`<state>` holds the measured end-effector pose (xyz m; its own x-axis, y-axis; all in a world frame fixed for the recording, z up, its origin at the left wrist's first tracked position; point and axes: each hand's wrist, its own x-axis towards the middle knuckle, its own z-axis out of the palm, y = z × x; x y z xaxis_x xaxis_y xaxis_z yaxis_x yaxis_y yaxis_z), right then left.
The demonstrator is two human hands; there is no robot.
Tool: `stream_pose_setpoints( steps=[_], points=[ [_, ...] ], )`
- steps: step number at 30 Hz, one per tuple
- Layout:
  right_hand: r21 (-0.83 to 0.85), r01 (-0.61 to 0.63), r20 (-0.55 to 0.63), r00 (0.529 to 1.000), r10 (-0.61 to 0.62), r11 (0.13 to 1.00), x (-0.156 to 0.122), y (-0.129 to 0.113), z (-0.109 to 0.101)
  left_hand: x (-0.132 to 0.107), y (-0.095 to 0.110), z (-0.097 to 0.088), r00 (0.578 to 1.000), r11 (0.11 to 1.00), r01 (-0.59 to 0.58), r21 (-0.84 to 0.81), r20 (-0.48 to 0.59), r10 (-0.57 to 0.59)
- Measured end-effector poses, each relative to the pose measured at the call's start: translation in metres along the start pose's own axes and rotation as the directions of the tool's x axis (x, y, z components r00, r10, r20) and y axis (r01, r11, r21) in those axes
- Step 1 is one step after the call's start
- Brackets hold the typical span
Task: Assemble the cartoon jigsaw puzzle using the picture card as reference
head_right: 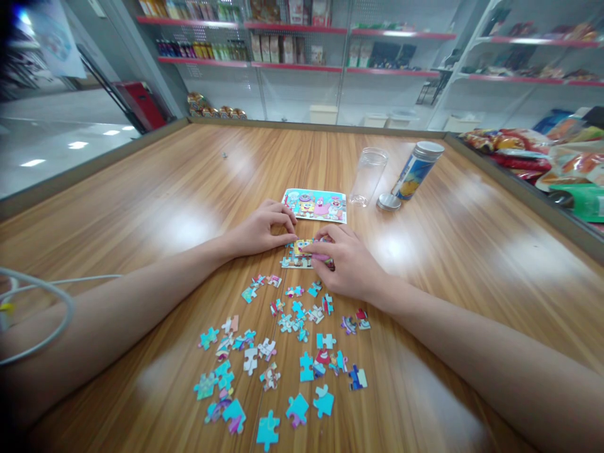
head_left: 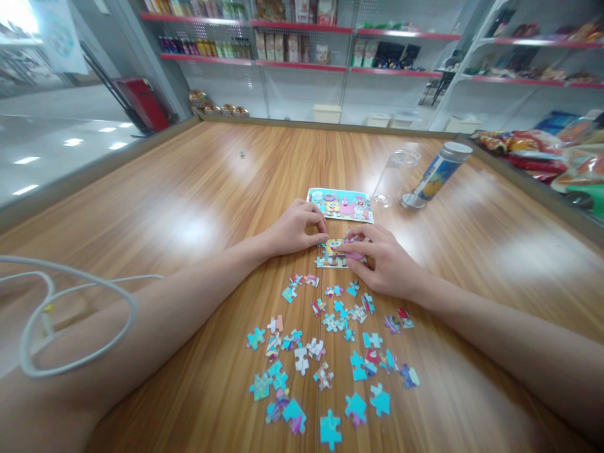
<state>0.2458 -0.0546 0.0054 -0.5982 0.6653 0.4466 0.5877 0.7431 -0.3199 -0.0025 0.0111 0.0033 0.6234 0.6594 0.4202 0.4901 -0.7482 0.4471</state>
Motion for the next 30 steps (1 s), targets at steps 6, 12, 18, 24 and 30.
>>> stream_pose_setpoints(
  steps=[6, 12, 18, 24, 30],
  points=[
    [0.001, -0.003, 0.0, 1.0, 0.003, 1.0, 0.0, -0.001, 0.0, -0.001, 0.0, 0.001, 1.0, 1.0, 0.009, 0.018, -0.01, -0.009],
    [-0.001, 0.0, -0.001, 1.0, 0.0, 1.0, 0.0, -0.002, 0.0, -0.002, 0.003, 0.001, 0.999, 0.998, 0.034, 0.057, -0.043, -0.031],
    [-0.001, -0.006, 0.0, 1.0, 0.006, 1.0, 0.0, 0.0, 0.002, -0.004, 0.002, 0.001, 0.999, 0.998, 0.011, 0.064, -0.051, -0.008],
    [0.038, 0.127, -0.051, 0.991, -0.125, 0.991, 0.0, -0.009, -0.007, -0.005, 0.002, 0.001, 0.999, 0.997, 0.007, 0.077, -0.034, -0.004],
    [0.154, 0.395, 0.079, 0.909, -0.409, 0.906, -0.001, -0.022, -0.013, -0.004, 0.003, 0.0, 1.0, 0.997, 0.004, 0.073, -0.025, -0.002]
  ],
)
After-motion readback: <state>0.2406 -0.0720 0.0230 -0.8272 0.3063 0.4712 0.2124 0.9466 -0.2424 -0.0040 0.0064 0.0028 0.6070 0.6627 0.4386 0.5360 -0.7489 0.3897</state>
